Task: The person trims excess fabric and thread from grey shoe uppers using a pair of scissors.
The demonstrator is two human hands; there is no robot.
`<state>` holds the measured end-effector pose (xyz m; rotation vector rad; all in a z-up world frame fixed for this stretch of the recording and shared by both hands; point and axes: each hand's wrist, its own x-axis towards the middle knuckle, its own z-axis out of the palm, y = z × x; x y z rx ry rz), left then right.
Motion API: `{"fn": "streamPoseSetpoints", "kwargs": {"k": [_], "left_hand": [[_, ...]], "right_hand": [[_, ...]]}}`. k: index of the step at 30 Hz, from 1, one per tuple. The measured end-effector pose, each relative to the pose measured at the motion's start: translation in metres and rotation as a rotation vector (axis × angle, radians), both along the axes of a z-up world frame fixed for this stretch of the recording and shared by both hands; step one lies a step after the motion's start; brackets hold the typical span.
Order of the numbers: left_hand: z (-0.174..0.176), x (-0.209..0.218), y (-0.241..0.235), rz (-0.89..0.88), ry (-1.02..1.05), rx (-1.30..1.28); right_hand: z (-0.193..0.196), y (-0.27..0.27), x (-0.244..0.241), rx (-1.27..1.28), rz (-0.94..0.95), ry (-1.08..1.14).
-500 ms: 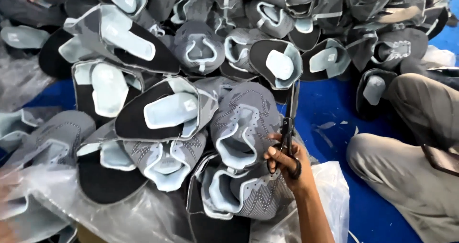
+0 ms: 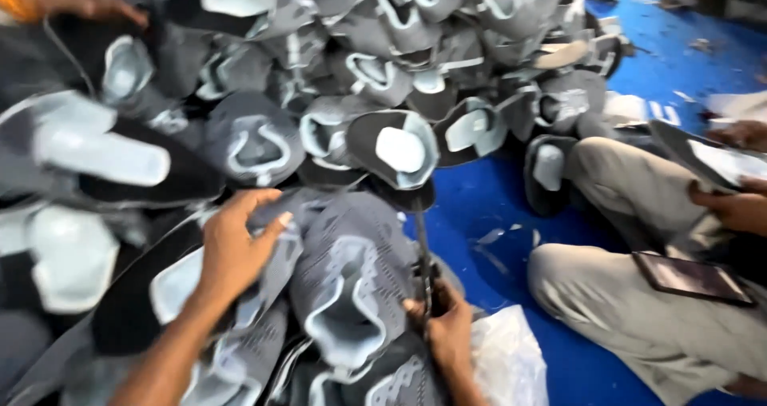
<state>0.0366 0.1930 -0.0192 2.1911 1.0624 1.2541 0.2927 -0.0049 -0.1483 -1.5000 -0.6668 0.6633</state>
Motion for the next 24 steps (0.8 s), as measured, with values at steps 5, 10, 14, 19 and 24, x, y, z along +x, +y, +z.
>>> {"fn": "streamPoseSetpoints", "kwargs": {"k": [5,10,14,19,24], "left_hand": [[-0.040,0.030,0.121,0.010,0.384,0.028],[-0.101,0.025,0.185,0.190,0.741,-0.370],[-0.149,-0.003,0.194,0.090,0.767,-0.318],[-0.162,-0.012,0.185,0.143,0.700,-0.328],[-0.167,-0.012,0.190,0.043,0.526,0.107]], "right_hand": [[-0.037,0.005,0.009,0.046,-0.060,-0.002],[-0.077,-0.008,0.133,-0.125,-0.094,0.009],[0.016,-0.121,0.563,-0.193,0.255,0.919],[0.100,-0.091,0.673,-0.228,0.164,1.076],[0.059,-0.098,0.736,-0.320,-0.022,0.821]]}}
